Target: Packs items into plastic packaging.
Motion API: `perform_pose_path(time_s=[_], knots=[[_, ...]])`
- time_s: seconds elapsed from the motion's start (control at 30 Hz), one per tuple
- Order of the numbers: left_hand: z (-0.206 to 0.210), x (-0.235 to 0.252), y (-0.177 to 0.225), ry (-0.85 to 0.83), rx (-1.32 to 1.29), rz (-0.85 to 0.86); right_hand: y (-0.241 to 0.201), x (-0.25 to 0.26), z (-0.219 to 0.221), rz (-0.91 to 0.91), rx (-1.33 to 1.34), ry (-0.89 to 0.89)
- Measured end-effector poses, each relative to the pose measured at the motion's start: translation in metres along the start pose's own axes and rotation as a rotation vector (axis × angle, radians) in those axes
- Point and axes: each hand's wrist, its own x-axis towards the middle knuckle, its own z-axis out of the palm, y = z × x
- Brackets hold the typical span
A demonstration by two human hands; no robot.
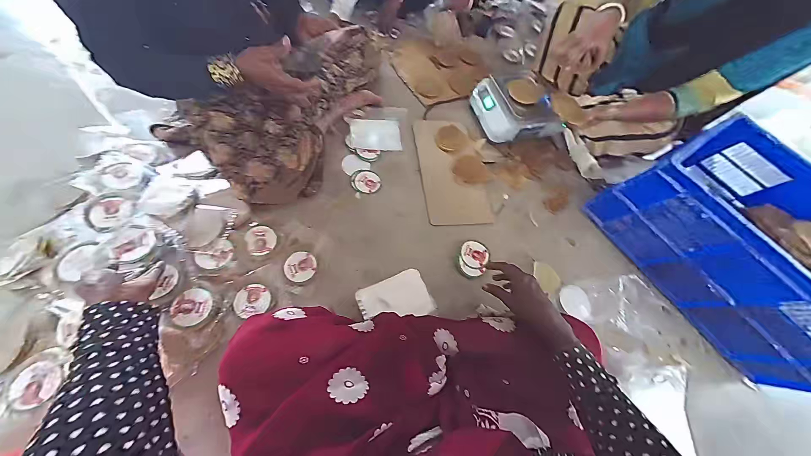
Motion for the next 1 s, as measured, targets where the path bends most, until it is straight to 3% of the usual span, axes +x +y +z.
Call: perform_pose_path(time_s=[0.07, 0.13, 0.2, 0.27, 0.33, 0.4, 0.47, 0.57, 0.67, 0.8, 1.0], knots=[[0.015, 0.027, -0.013, -0.012, -0.258, -0.149, 0.000, 0.005, 0.010, -0.006, 0.032, -0.013], [0.020, 0.065, -0.051, -0.155, -0.222, -0.079, 0.000, 0.012, 0.024, -0.010, 0.056, -0.070], [0.045, 0.063, -0.056, -0.323, -0.106, 0.043, -0.003, 0.020, 0.039, -0.022, 0.070, -0.149], [0.091, 0.013, -0.028, -0.485, 0.085, 0.159, -0.006, 0.028, 0.055, -0.043, 0.063, -0.199], [0.140, -0.040, -0.022, -0.774, 0.320, 0.326, -0.009, 0.035, 0.068, -0.067, 0.036, -0.233], [0.192, -0.083, -0.041, -1.007, 0.546, 0.486, -0.007, 0.039, 0.075, -0.079, -0.015, -0.272], [0.229, -0.122, -0.056, -1.121, 0.791, 0.531, -0.006, 0.039, 0.076, -0.070, -0.056, -0.295], [0.266, -0.148, -0.078, -1.112, 0.911, 0.558, -0.008, 0.037, 0.072, -0.022, -0.036, -0.290], [0.287, -0.150, -0.097, -1.013, 0.837, 0.526, -0.003, 0.039, 0.075, -0.031, -0.003, -0.253], [0.292, -0.145, -0.109, -0.979, 0.734, 0.457, -0.001, 0.041, 0.078, -0.028, 0.025, -0.256], [0.292, -0.141, -0.110, -0.983, 0.815, 0.480, -0.002, 0.042, 0.079, -0.038, 0.038, -0.254]])
